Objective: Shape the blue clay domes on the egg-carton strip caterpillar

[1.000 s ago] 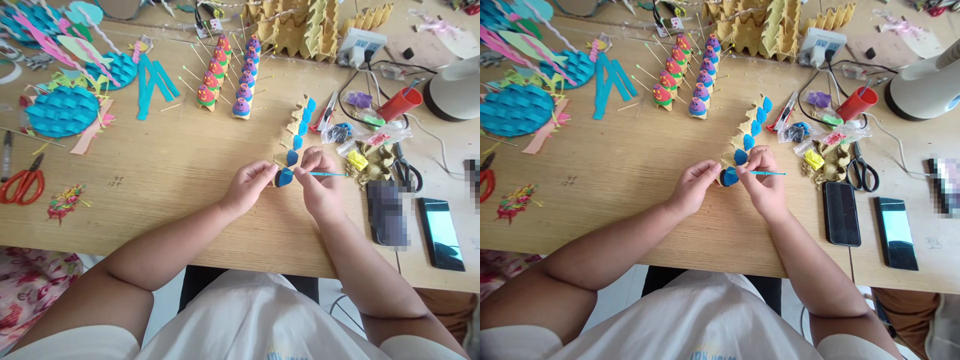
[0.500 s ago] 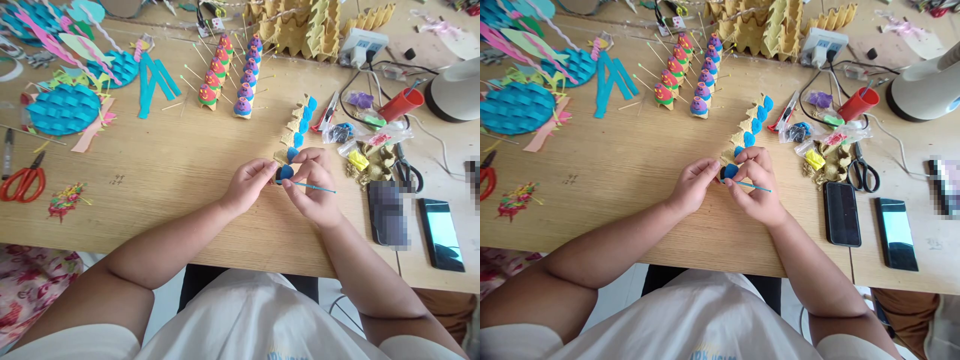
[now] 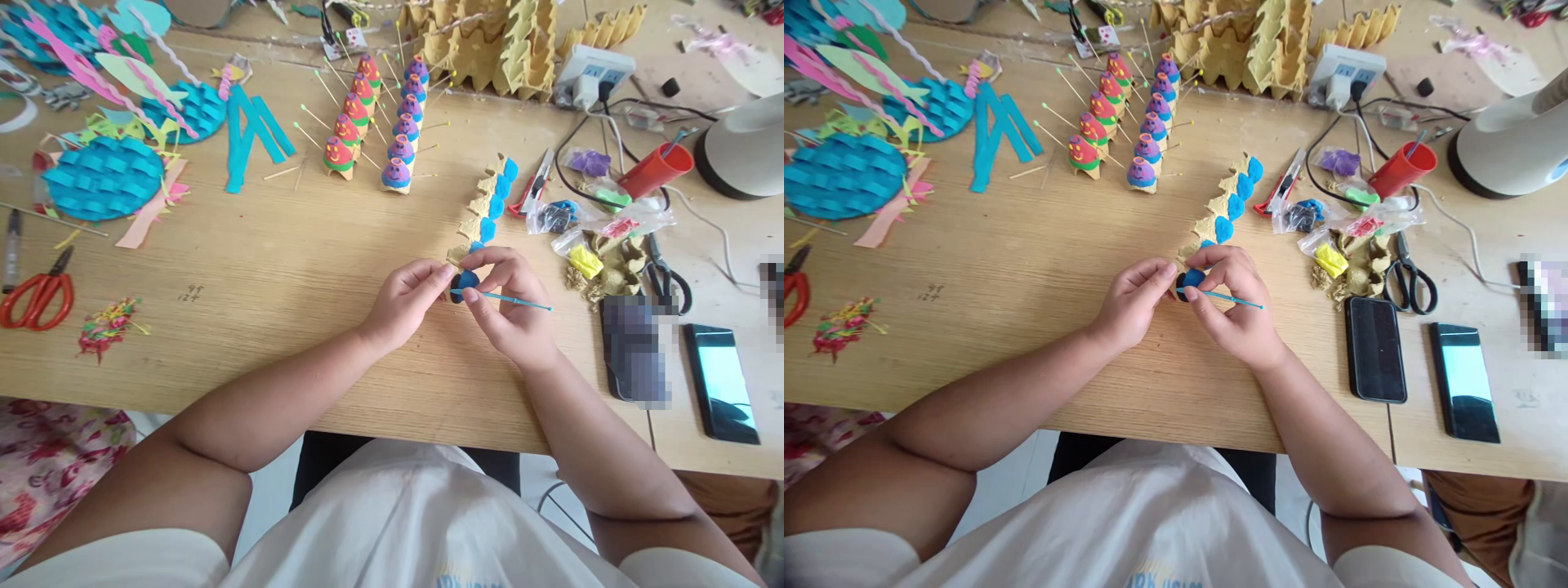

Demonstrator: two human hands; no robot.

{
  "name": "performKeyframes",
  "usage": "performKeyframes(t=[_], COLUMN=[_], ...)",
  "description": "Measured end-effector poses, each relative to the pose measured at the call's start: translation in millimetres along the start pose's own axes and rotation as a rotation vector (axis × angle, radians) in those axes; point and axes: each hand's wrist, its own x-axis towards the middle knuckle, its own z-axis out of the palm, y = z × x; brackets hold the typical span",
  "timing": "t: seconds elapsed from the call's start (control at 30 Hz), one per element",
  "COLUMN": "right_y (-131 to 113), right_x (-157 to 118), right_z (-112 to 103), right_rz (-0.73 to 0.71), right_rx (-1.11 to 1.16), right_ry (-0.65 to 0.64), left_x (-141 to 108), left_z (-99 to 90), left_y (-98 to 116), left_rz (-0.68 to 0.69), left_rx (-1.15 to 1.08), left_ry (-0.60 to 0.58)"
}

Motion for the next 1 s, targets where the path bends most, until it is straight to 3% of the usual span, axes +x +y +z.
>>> performKeyframes(t=[1.0], right_y=[3.0], right_x=[-0.3], right_z=[2.2], right_rz=[-0.012], right_rx=[0.032], right_ry=[0.028], left_x=[-0.6], left_z=[0.2], left_y=[1.0], left_rz=[0.013], left_rx=[0.026], left_ry=[-0.013])
